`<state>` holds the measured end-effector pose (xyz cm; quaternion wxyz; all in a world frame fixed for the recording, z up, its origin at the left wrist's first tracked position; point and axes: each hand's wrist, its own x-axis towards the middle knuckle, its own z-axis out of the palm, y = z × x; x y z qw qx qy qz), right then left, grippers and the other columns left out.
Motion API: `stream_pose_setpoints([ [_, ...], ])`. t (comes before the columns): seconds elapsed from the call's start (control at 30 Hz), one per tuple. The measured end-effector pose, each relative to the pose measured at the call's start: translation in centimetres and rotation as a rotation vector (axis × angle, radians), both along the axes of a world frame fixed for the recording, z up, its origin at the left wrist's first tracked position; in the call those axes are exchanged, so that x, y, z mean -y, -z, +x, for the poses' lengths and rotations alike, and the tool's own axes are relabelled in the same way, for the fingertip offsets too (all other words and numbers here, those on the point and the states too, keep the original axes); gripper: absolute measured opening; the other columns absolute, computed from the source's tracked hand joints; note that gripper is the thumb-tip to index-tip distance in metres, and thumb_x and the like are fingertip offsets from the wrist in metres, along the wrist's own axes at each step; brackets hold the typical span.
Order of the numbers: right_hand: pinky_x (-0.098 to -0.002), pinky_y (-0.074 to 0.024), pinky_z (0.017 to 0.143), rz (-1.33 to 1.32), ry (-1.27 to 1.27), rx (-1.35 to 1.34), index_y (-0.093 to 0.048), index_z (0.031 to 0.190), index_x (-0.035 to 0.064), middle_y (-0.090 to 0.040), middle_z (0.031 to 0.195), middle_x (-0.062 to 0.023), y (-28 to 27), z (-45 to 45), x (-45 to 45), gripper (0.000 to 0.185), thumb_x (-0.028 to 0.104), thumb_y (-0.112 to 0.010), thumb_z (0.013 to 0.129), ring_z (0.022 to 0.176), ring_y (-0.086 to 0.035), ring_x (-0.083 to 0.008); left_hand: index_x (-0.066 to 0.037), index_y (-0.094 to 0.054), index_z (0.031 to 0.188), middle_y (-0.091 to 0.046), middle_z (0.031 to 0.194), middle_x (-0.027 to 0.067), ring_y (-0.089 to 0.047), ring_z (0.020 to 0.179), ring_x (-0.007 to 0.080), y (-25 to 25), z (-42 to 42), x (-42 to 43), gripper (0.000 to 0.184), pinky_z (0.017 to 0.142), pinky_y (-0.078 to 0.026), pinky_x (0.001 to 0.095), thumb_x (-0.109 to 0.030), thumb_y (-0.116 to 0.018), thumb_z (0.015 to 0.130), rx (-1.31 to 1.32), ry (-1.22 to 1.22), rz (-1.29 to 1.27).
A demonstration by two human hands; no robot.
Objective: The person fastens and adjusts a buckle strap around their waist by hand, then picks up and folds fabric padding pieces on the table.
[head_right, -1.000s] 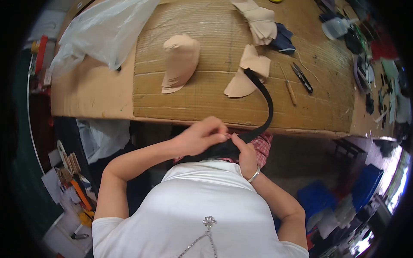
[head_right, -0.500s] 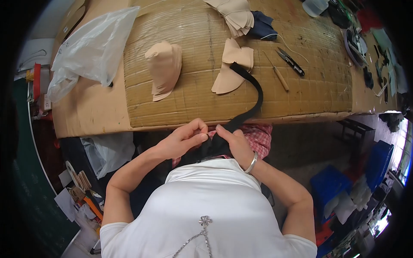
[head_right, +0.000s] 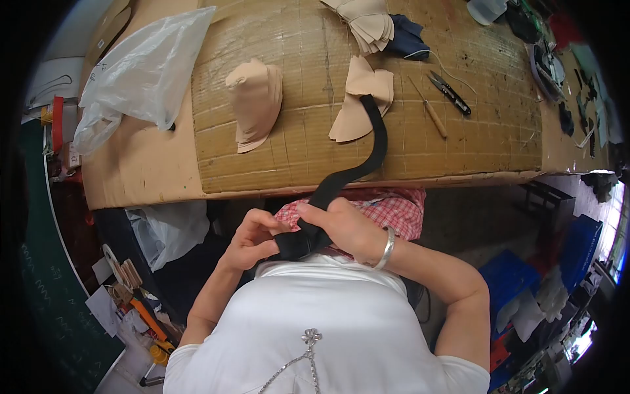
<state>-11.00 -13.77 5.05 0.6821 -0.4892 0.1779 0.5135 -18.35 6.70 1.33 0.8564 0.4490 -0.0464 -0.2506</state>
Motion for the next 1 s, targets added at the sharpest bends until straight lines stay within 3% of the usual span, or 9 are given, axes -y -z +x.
stream_pose_setpoints([
  [0.17, -0.0216, -0.0283, 0.039, -0.065, -0.112, -0.060, -0.060, 0.080, 0.0075, -0.053, 0.064, 0.0065, 1.3, 0.8, -2.7, 0.027, 0.032, -0.055, 0.090, 0.049, -0.043, -0.0034, -0.004, -0.045, 0.113, -0.055, 0.102, 0.0061, -0.058, 0.094, 0.0144, 1.5, -2.3, -1.6, 0.037, 0.086, -0.046, 0.0291, 0.008, -0.060, 0.081, -0.013, -0.264, 0.144],
  [0.23, -0.0211, -0.0287, 0.039, -0.013, -0.039, -0.154, -0.062, 0.082, 0.0060, -0.057, 0.066, 0.0056, 3.8, -0.5, -4.0, 0.029, 0.032, -0.054, 0.091, 0.048, -0.044, -0.0036, -0.007, -0.048, 0.111, -0.055, 0.091, 0.0040, -0.059, 0.083, 0.0124, 0.4, -0.6, -0.9, 0.039, 0.074, -0.048, 0.0250, 0.010, -0.061, 0.078, -0.079, -0.492, 0.158],
  [0.3, -0.0225, -0.0328, 0.040, -0.004, -0.122, -0.155, -0.063, 0.087, 0.0052, -0.060, 0.073, 0.0034, 4.7, -1.2, -4.0, 0.029, 0.032, -0.054, 0.091, 0.052, -0.048, -0.0048, -0.008, -0.050, 0.111, -0.054, 0.086, 0.0004, -0.055, 0.077, 0.0078, -0.6, 1.8, -0.1, 0.040, 0.065, -0.045, 0.0198, 0.007, -0.065, 0.077, -0.163, -0.497, 0.287],
  [0.37, -0.0245, -0.0337, 0.041, -0.068, 0.147, -0.170, -0.062, 0.079, 0.0068, -0.055, 0.062, -0.0001, 5.1, -1.5, -4.4, 0.032, 0.034, -0.051, 0.092, 0.047, -0.046, -0.0093, -0.008, -0.052, 0.111, -0.053, 0.087, -0.0021, -0.050, 0.074, 0.0036, -0.4, 2.8, 0.4, 0.038, 0.062, -0.042, 0.0170, 0.003, -0.066, 0.078, -0.217, -0.417, 0.298],
  [0.4, -0.0233, -0.0399, 0.049, -0.107, 0.225, -0.172, -0.064, 0.081, 0.0057, -0.058, 0.068, 0.0001, 3.1, -0.9, -4.7, 0.034, 0.035, -0.052, 0.092, 0.055, -0.051, -0.0088, -0.008, -0.053, 0.111, -0.054, 0.088, -0.0018, -0.051, 0.074, 0.0036, -0.6, 3.5, 0.8, 0.037, 0.064, -0.043, 0.0168, 0.004, -0.066, 0.078, -0.218, -0.389, 0.320],
  [0.63, -0.0220, -0.0437, 0.059, -0.082, 0.404, -0.097, -0.065, 0.085, -0.0009, -0.062, 0.078, -0.0011, 5.1, -1.2, -2.1, 0.032, 0.029, -0.054, 0.090, 0.066, -0.055, -0.0080, -0.004, -0.056, 0.106, -0.057, 0.082, -0.0003, -0.053, 0.072, 0.0038, -1.0, 7.9, 4.1, 0.030, 0.067, -0.044, 0.0173, 0.006, -0.063, 0.078, -0.290, -0.200, 0.354],
  [0.9, -0.0216, -0.0428, 0.063, -0.062, 0.281, 0.071, -0.062, 0.090, 0.0051, -0.060, 0.081, 0.0008, 7.8, -0.3, 3.5, 0.020, 0.020, -0.049, 0.090, 0.070, -0.054, -0.0061, -0.004, -0.055, 0.106, -0.059, 0.072, -0.0015, -0.054, 0.067, 0.0040, -0.5, 12.0, 7.5, 0.031, 0.062, -0.044, 0.0174, 0.007, -0.063, 0.078, -0.398, -0.007, 0.328],
  [0.97, -0.0222, -0.0436, 0.064, -0.162, 0.264, -0.035, -0.061, 0.083, 0.0012, -0.061, 0.078, -0.0024, 4.6, 0.7, 4.3, 0.030, 0.029, -0.053, 0.090, 0.070, -0.056, -0.0095, -0.004, -0.054, 0.107, -0.059, 0.071, -0.0017, -0.054, 0.066, 0.0042, 0.2, 12.2, 7.4, 0.032, 0.061, -0.044, 0.0178, 0.006, -0.063, 0.078, -0.425, 0.013, 0.324],
  [1.0, -0.0228, -0.0439, 0.062, -0.230, 0.262, 0.022, -0.059, 0.080, 0.0025, -0.060, 0.078, -0.0025, 4.6, 0.5, 5.1, 0.023, 0.024, -0.060, 0.086, 0.068, -0.056, -0.0110, -0.004, -0.054, 0.108, -0.061, 0.074, -0.0005, -0.056, 0.068, 0.0048, 0.6, 12.3, 7.1, 0.033, 0.061, -0.044, 0.0179, 0.006, -0.064, 0.078, -0.428, 0.023, 0.300],
])
